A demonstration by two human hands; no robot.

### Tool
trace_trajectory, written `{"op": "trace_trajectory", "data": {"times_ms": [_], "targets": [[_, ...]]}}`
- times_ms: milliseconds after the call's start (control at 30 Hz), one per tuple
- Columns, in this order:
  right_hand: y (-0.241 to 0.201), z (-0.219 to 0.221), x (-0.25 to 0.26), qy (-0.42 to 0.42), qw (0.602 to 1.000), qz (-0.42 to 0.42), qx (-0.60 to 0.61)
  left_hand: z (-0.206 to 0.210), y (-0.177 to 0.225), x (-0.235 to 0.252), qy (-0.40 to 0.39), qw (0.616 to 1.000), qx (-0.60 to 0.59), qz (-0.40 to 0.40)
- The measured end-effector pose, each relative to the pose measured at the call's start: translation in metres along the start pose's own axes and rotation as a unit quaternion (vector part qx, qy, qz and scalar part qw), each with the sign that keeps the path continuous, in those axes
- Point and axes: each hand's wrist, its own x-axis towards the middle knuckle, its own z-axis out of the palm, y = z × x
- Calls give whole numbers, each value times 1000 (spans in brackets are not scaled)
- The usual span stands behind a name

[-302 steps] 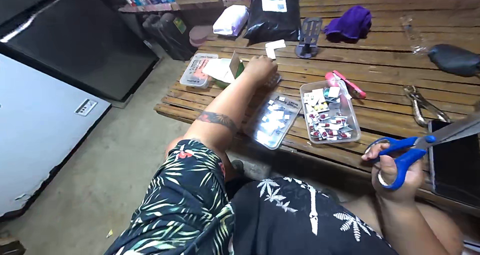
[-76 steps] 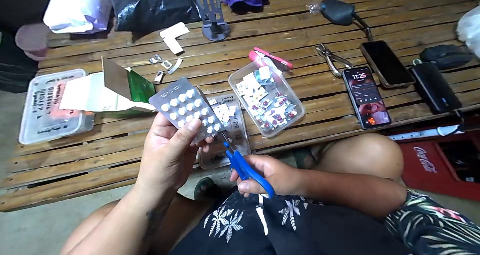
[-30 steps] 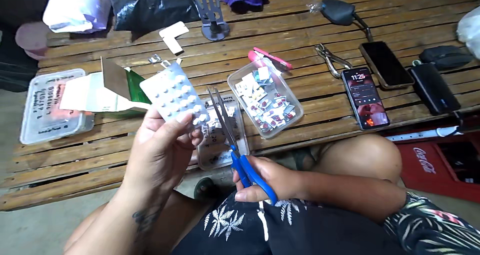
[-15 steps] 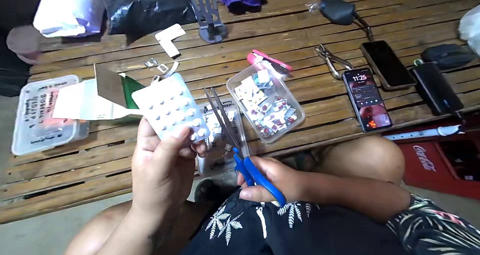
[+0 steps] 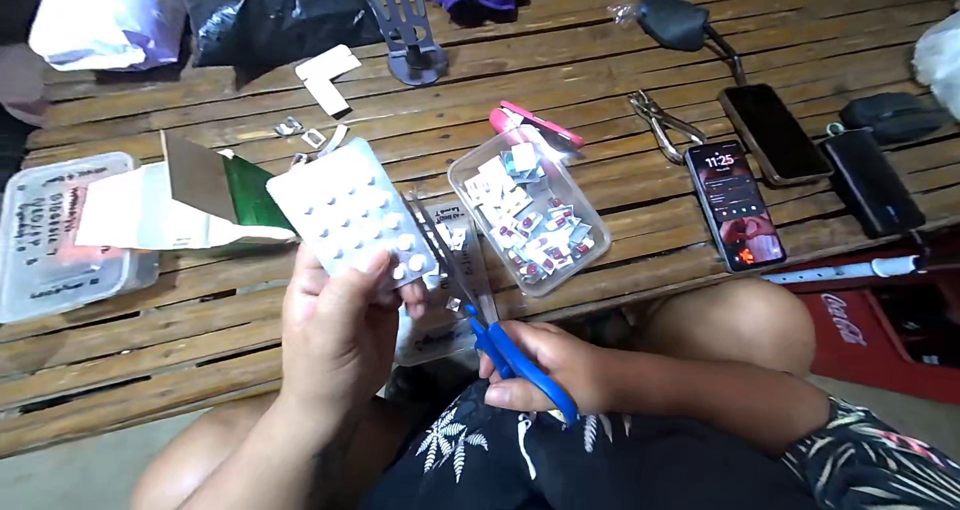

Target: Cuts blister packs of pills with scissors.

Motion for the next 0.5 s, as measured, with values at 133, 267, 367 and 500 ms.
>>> {"op": "trace_trajectory", "data": {"times_ms": [133,267,367,500], "targets": [[3,1,-2,40,999,7,-4,2,2,0,5,1000,6,17],[7,-1,-3,52,998,18,4,3,2,0,13,999,15,33],[8,-1,-6,31,999,22,-23,4,1,-1,19,999,1,27],[3,1,-10,21,998,35,-55,7,0,-3,0,999,17,51]]}}
